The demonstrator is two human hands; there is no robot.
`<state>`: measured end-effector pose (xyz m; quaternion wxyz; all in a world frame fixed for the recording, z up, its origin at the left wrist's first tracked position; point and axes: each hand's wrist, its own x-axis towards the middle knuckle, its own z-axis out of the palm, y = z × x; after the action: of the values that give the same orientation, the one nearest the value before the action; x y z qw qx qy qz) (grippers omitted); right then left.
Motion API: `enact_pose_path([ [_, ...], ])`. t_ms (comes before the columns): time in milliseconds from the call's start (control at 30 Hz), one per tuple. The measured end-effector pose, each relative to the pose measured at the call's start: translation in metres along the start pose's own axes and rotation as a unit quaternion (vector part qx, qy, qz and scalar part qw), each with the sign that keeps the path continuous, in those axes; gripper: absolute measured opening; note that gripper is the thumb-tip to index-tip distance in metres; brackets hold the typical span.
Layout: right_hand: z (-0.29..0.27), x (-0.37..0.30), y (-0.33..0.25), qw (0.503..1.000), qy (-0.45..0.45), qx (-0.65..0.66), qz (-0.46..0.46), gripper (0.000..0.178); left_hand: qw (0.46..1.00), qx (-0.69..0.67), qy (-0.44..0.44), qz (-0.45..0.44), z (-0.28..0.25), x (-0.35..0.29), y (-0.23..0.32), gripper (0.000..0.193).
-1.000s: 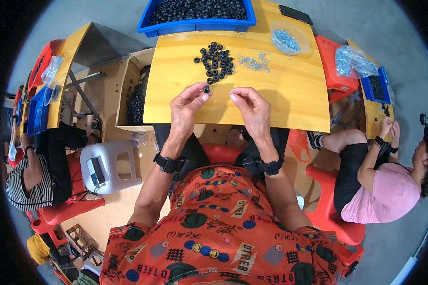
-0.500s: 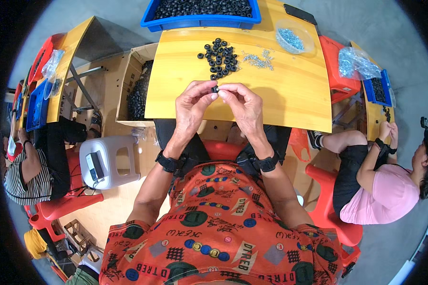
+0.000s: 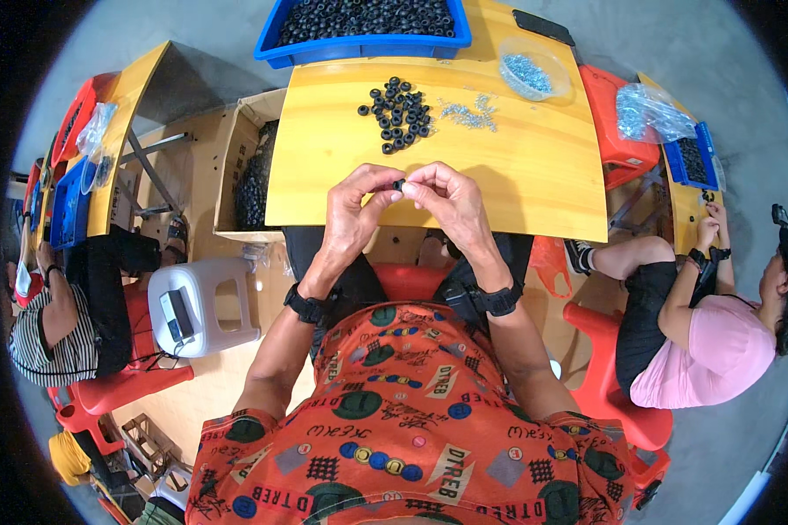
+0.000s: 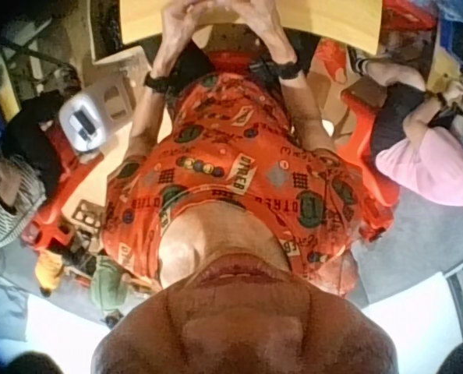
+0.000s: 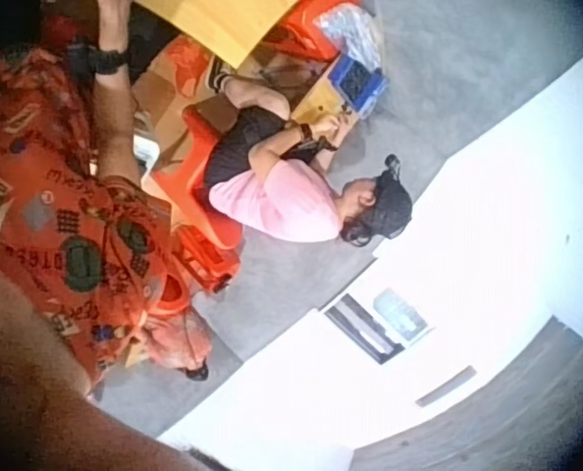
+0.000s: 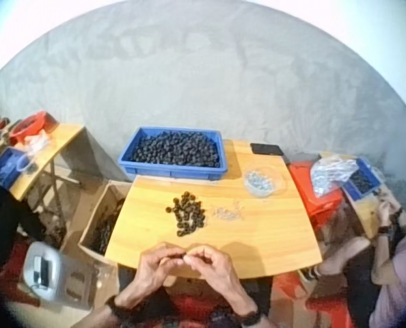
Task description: The person picks up a black rubber component and a small metal pin, inserts the pin into the component, and places the assembly on the table before repeating the process.
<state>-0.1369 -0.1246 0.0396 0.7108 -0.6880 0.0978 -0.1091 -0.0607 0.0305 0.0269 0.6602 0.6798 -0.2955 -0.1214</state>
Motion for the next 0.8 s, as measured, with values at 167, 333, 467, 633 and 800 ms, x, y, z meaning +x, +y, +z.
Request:
enact_pose_path([
  [167,-0.005,0.000,0.004,1.000,-0.011,0.012,0.022,0.018,0.998,0.038,-0.043,0.013,0.003,0.001,0.006,0.023],
  [333,-0.003,-0.001,0.010,0.999,-0.008,-0.030,0.025,0.021,0.988,-0.123,-0.067,-0.072,0.002,-0.003,-0.004,0.021],
  [467,-0.008,0.004,0.014,0.999,-0.008,-0.026,0.041,0.022,0.976,-0.173,-0.034,-0.127,0.001,0.000,-0.021,0.023],
  [633,-0.035,0.036,0.016,0.964,0.124,-0.227,-0.068,0.014,0.981,-0.147,0.078,-0.100,0.001,0.014,-0.035,0.024],
  [800,-0.033,0.059,0.009,0.920,0.125,-0.334,-0.161,0.007,0.979,-0.149,0.122,-0.067,0.005,0.011,-0.039,0.025],
])
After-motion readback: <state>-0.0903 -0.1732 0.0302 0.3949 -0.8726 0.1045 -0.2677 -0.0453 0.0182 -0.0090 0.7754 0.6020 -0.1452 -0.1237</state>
